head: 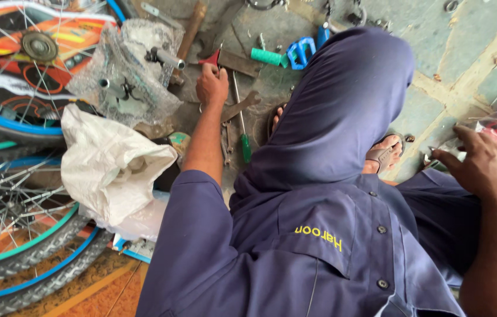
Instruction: The person assembles bicycle brake components by fitting metal arms, springs, and bolts together by hand and tightening them using pliers, a screwdriver, and a wrench.
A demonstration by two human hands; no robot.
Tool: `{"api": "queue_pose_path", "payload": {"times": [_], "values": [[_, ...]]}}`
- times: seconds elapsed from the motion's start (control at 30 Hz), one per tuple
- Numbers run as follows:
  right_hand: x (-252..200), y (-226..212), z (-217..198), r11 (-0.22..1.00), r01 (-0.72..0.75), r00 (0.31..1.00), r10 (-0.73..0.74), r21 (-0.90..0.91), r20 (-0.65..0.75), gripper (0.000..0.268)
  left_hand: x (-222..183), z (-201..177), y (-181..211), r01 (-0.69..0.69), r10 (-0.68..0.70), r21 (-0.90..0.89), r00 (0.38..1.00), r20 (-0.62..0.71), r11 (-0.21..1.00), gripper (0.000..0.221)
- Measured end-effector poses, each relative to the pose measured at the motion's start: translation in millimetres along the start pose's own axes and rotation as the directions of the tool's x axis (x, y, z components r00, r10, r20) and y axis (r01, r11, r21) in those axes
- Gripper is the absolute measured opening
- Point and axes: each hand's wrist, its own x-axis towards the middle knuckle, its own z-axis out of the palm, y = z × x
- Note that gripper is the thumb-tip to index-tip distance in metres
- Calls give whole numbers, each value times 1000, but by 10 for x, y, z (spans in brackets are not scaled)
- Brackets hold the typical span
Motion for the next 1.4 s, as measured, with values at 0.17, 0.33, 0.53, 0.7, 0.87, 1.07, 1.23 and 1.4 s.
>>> {"api": "queue_pose_path", "payload": {"times": [0.17, 0.33, 0.53, 0.7, 0.87, 1.07, 1.23, 1.4], "values": [[-9, -40, -59, 998, -52, 999, 51, 40, 18, 73, 527, 360, 593, -198, 188, -325, 980, -63, 925, 51], [2, 11, -100, 987, -116, 993, 114, 111, 27, 71, 1089, 795, 1278, -34, 40, -500, 999, 1, 865, 64], [106, 66, -149, 985, -126, 991, 119, 117, 67, 70, 1226, 860, 1402, 343, 151, -807, 874, 461, 480, 22], [157, 16, -314, 976, -88, 996, 83, 199, 33, 65, 705, 427, 1030, 509, 140, -778, 797, 587, 368, 35], [282, 11, -396, 980, 67, 998, -65, 185, -17, 65, 208, -74, 721, 106, 308, -712, 851, 426, 694, 39], [272, 139, -341, 954, 161, 987, -162, 252, -17, 67, -231, -640, 711, -200, 328, -428, 911, 250, 881, 40], [195, 792, 778, 864, 208, 978, -170, 458, -122, 70, -536, -670, 232, -358, 332, 102, 920, 211, 928, 34], [147, 1210, 1367, 838, 209, 978, -170, 504, -122, 70, -1015, -498, -525, -291, 261, 57, 916, 306, 955, 35]]}}
